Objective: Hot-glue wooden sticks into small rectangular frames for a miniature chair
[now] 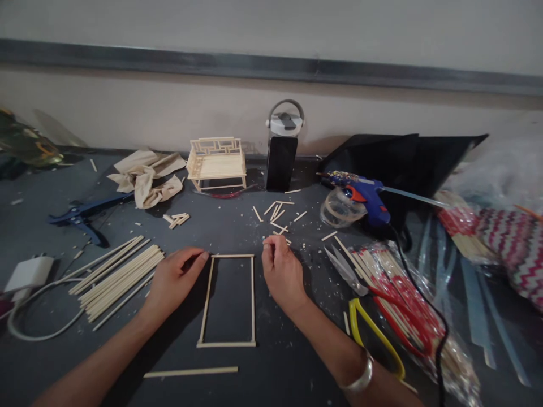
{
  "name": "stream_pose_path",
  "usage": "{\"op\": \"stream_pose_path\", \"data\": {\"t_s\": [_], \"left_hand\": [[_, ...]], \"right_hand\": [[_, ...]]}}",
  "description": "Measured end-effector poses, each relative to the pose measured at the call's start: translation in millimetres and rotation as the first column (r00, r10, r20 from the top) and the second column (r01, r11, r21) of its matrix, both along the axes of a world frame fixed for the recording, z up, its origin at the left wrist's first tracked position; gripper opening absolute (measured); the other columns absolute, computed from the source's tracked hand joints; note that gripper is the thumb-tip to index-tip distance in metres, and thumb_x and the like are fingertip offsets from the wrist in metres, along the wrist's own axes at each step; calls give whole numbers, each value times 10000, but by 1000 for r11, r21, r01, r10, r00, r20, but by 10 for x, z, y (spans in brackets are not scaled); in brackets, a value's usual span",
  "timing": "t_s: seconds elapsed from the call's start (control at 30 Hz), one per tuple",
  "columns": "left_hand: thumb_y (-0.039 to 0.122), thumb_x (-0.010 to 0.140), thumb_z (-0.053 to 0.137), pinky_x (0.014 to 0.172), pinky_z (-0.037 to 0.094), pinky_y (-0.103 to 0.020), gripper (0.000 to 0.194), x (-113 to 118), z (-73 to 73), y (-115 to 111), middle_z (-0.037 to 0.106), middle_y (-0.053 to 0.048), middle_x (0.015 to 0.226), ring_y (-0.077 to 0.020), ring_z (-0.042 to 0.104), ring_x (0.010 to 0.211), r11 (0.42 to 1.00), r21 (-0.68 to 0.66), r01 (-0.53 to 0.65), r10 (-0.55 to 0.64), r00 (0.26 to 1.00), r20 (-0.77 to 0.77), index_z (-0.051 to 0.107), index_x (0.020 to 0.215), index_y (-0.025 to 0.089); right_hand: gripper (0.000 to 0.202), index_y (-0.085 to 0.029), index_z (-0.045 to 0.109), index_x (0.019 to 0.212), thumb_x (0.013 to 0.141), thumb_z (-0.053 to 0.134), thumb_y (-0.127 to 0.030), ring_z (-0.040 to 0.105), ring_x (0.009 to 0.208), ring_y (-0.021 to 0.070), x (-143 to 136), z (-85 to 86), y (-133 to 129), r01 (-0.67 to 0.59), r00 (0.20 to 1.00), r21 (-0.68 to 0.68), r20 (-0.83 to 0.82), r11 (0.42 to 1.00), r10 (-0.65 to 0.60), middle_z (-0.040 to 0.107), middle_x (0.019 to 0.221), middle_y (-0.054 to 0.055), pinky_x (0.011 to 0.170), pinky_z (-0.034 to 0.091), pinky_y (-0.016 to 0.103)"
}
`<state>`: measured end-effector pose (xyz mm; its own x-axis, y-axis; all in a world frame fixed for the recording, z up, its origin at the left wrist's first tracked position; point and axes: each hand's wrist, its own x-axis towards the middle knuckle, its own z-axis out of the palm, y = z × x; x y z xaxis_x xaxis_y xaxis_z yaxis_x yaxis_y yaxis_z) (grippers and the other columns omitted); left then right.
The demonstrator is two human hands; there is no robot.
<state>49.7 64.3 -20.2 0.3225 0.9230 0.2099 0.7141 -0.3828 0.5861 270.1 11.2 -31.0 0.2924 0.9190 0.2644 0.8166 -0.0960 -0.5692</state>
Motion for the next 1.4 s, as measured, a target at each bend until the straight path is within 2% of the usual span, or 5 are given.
{"op": "stream_pose_path", "data": {"t_s": [0.5,0.67,0.9,1.13,1.4], "left_hand": [[363,895,443,511,260,-252,401,-3,31,-25,327,61,501,-111,372,493,990,104,-97,87,992,96,373,535,201],[356,899,461,611,383,-249,252,7,48,-34,523,24,650,-135,507,626,989,146,-7,-9,994,109,553,732,192],[283,886,510,680,491,-279,286,47,51,-53,577,-63,1000,-158,577,767,975,175,139,-148,988,37,546,1152,184],[315,914,547,815,529,-395,294,84,34,-40,595,-89,1158,-198,617,940,961,146,235,-220,969,-114,563,1170,172],[314,912,558,838,527,-426,313,131,63,44,582,-93,1206,-218,607,1002,957,55,284,-265,938,-221,555,1191,172]], "right_hand": [[295,-168,587,780,959,409,-321,588,698,160,22,7,46,0,1000,-91,19,996,2,620,735,37,678,448,297],[334,-178,543,1202,913,561,-344,602,997,199,27,-25,45,-19,999,-97,-38,995,15,573,1204,78,833,521,413],[328,-173,542,1202,917,553,-334,599,1005,203,-66,181,-54,-89,996,0,-4,996,89,575,1202,83,842,515,417],[89,-230,656,873,849,574,-207,613,752,146,-95,604,-620,-308,944,-154,77,939,322,667,816,-9,644,417,245],[127,-239,628,952,835,601,-198,612,710,108,-155,413,-1256,-377,908,-287,73,881,413,651,868,-20,612,390,203]]}}
